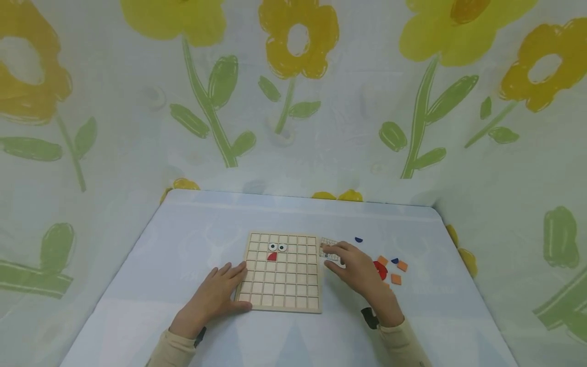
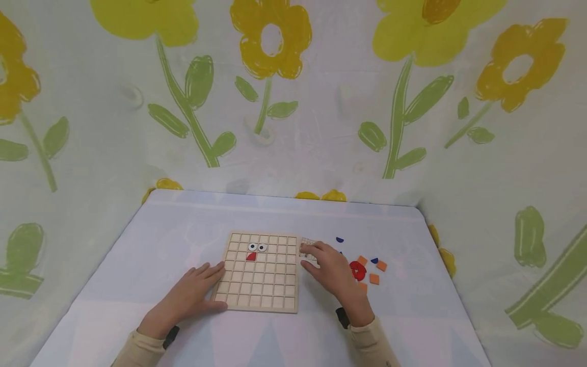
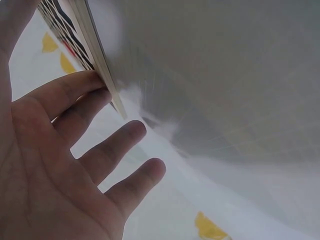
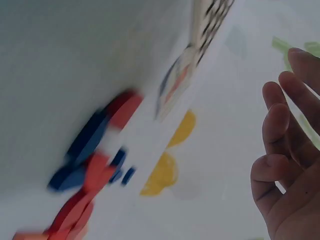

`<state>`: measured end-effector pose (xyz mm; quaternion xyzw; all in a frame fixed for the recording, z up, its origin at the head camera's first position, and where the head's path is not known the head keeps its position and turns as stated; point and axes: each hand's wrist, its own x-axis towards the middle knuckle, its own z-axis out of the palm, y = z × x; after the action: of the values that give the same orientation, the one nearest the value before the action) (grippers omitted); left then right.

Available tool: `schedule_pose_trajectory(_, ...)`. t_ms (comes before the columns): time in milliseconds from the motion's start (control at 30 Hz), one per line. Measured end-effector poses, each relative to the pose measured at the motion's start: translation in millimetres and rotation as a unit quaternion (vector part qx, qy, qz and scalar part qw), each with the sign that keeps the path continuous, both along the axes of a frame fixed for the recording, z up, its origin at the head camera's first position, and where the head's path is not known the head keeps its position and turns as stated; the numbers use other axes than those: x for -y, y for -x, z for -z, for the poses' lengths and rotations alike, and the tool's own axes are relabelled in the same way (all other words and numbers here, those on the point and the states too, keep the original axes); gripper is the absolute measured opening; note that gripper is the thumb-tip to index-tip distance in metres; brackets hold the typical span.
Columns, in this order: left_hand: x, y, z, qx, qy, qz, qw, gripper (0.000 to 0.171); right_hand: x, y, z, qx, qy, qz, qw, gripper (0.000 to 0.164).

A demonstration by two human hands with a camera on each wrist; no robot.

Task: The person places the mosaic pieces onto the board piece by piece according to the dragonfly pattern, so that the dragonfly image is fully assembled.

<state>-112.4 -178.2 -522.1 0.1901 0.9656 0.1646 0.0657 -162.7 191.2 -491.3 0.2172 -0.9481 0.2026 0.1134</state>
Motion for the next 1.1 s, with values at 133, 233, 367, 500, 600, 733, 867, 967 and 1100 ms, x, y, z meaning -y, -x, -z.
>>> schedule_pose_trajectory(133,0,-1.5,-0.8,0.002,0.001,-0.003,1.0,0.093,-23,-2.6,1.6,0.021,-0.009,0.031,0.999,0.038)
schedule_pose_trajectory(233,0,-2.4,-1.0,0.003,0.002,-0.004,1.0,0.093,-35,-4.1,3.1,0.056,-0.02,0.058,0.997,0.036)
schedule_pose_trajectory(367,0,-3.1,-1.3,0.003,0.003,-0.004,1.0,0.093,-47,-6.4,6.0,0.085,-0.023,0.064,0.994,0.037)
schedule_pose_trajectory(500,-1,-3.3,-1.9,0.002,0.0,-0.003,1.0,0.093,-57,-8.4,11.7,0.096,-0.024,0.049,0.994,0.035)
schedule_pose_trajectory(600,-1,-2.4,-1.8,-0.001,-0.002,-0.001,1.0,0.092,-62,-9.2,16.2,0.115,-0.034,0.05,0.992,0.034)
schedule_pose_trajectory(733,0,-0.9,-1.8,-0.001,0.001,-0.002,1.0,0.093,-65,-9.7,18.5,0.138,-0.042,0.055,0.988,0.034)
schedule_pose_trajectory(867,0,-0.9,-2.0,0.003,0.003,-0.004,1.0,0.093,-66,-9.3,22.4,0.137,-0.056,0.049,0.988,0.034)
schedule_pose_trajectory(967,-1,-1.4,-2.5,0.004,-0.001,-0.004,1.0,0.092,-65,-9.2,26.7,0.128,-0.073,0.048,0.988,0.035)
schedule_pose_trajectory(1100,-2,-2.1,-3.5,0.0,-0.009,-0.004,1.0,0.092,-62,-8.3,30.0,0.128,-0.084,0.043,0.987,0.033)
